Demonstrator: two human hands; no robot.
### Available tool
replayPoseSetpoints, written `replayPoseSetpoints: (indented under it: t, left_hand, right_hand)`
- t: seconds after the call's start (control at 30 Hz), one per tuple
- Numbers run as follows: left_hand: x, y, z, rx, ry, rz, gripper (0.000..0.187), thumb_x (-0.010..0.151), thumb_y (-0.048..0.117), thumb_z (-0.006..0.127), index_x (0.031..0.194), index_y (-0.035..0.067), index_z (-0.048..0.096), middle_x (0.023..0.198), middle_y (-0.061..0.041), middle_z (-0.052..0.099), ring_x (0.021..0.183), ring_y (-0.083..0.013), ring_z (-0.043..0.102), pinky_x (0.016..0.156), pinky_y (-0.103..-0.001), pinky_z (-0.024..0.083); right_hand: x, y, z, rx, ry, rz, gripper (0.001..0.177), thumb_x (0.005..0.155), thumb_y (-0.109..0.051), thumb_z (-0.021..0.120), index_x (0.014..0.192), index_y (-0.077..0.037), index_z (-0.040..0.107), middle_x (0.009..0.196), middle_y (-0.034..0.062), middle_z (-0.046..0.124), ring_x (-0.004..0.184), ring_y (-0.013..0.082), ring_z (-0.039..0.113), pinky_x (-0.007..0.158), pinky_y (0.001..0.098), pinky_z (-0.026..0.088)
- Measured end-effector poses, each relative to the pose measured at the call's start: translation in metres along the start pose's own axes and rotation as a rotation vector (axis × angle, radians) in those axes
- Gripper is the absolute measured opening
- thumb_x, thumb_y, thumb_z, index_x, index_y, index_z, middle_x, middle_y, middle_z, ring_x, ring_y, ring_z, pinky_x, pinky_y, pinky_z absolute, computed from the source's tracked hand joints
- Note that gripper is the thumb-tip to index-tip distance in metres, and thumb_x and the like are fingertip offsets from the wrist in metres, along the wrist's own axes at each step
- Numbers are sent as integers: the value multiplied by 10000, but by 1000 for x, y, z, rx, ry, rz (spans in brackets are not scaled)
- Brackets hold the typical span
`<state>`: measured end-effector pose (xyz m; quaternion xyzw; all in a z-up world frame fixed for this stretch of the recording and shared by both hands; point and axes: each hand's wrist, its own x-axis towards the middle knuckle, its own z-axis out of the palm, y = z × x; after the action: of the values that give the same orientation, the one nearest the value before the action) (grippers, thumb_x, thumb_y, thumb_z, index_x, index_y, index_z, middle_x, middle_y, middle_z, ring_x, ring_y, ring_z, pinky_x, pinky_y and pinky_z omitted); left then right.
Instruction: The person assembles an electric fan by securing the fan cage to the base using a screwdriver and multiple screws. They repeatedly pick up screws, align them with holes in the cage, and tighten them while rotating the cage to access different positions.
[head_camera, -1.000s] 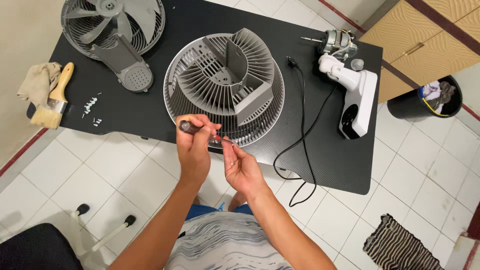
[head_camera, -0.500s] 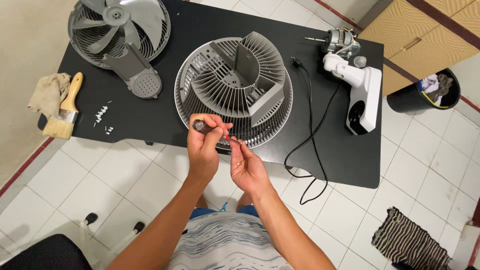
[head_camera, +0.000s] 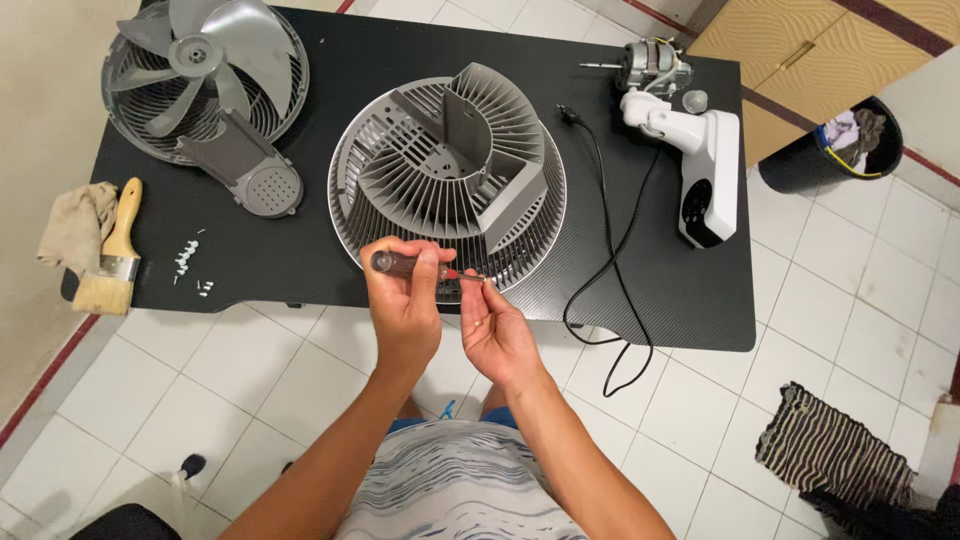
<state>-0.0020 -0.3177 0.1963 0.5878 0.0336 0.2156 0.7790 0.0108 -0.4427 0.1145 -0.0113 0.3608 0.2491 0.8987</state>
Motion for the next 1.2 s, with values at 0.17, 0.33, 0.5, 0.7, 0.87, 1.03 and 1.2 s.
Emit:
replayPoseSetpoints:
  t: [0.17, 0.33, 0.5, 0.7, 0.87, 1.03, 1.2]
  left_hand:
    - [-2, -1, -3, 21, 2, -26, 241, 1046, 18, 597, 1189, 20, 404, 1079, -126, 631, 1008, -173, 689, 871, -330, 614]
    - [12, -5, -21, -8, -148, -151, 206, 1028, 23, 616, 1155, -3, 456, 1086, -142, 666, 1004, -154, 693, 868, -325, 613]
    - [10, -13, -27, 32, -255, -195, 197, 1030, 28, 622, 1168, 1, 485, 1139, -144, 688, 1002, -138, 686, 910, -302, 602]
    - [5, -16, -22, 186, -267, -165, 160, 1019, 37, 641, 1143, 9, 545, 1117, -108, 717, 957, -100, 687, 852, -257, 583]
    - [3, -15, -17, 274, -273, -184, 164, 1005, 55, 661, 1128, 13, 562, 1074, -89, 733, 925, -72, 688, 791, -242, 597]
    - [5, -17, -17, 362, -249, -185, 185, 998, 67, 673, 1132, 12, 558, 1054, -83, 733, 871, -57, 669, 725, -228, 565]
    - [9, -17, -16, 420, -268, -180, 178, 1000, 74, 678, 1117, 14, 558, 1027, -75, 741, 819, -50, 649, 681, -223, 545]
  right_hand:
    - [7, -5, -12, -90, 0, -31, 190, 1038, -177, 586, 1044, -12, 679, 991, 116, 780, 936, 196, 766, 839, 303, 644]
    - [12, -9, -28, -112, 39, -22, 161, 1027, -186, 616, 998, -40, 679, 960, 116, 782, 888, 199, 775, 801, 302, 654]
    - [21, -9, -38, -83, 73, 7, 159, 1001, -181, 652, 997, -29, 701, 941, 105, 786, 855, 175, 773, 769, 277, 654]
    - [36, -4, -40, -61, 244, -77, 82, 971, -158, 712, 986, -77, 715, 942, 61, 787, 855, 128, 771, 762, 232, 639]
    - [36, -5, -43, -20, 214, -26, 111, 987, -107, 661, 1036, -10, 686, 1007, 100, 770, 914, 158, 770, 800, 262, 601]
    - [35, -10, -53, -42, 214, 8, 135, 988, -81, 626, 1071, 18, 667, 1016, 127, 769, 919, 188, 766, 813, 278, 616]
    - [37, -15, -64, -106, 248, 4, 136, 984, -64, 604, 1076, 22, 658, 1025, 128, 768, 922, 197, 768, 836, 302, 648]
